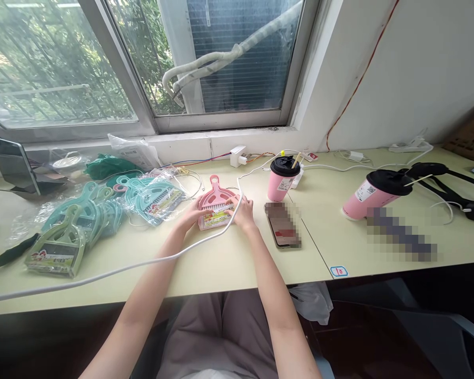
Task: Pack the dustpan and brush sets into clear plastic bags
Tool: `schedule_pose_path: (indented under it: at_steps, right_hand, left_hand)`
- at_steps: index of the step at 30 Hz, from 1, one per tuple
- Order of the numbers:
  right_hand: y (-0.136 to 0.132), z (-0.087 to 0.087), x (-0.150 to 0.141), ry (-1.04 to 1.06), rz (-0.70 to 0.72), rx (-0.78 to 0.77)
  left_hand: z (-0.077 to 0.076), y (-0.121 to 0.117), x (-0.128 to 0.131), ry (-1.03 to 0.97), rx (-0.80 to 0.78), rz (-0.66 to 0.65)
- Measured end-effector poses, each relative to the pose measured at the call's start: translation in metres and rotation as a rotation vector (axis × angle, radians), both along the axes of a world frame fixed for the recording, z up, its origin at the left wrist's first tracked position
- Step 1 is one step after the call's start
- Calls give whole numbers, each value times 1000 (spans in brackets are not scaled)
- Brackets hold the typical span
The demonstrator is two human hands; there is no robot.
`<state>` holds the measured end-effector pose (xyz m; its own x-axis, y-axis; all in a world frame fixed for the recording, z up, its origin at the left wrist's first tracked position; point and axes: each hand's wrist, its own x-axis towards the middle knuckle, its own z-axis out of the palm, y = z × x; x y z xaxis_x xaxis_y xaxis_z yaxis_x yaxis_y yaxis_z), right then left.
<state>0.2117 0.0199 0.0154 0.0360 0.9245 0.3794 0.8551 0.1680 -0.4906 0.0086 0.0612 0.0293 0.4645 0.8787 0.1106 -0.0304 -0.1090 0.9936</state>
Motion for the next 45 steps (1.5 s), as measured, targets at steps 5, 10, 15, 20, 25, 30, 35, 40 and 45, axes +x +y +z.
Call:
schedule_pose_path:
  at_steps: [5,10,15,20,25,30,35,40,45]
  right_hand:
    - [5,-8,0,-21,-67,5]
    - [6,-10,0,-7,-91,46]
    - [3,-2,-1,60,-111,101]
    - [-1,1,-10,445,-331,270]
    - [1,-9,-30,1085,-419,231]
    - [-4,-4,-52,1517,-7,16]
    - [-10,5,-56,1726,101,-170]
    - [-7,3,-49,1751,99,-183]
    - [-8,4,-48,1772,112,-198]
  left_hand:
    - [-2,2,-1,-8,-27,31]
    - [1,-1,1,-16,-14,50]
    - [1,1,1,-44,23,85]
    - [-3,7,-2,-77,31,186]
    - [-3,8,-2,-113,64,263]
    - [-1,3,7,-155,116,285]
    - [3,-4,15,-155,165,298]
    - [5,-5,15,-145,150,268]
    - [4,-4,14,-143,148,260]
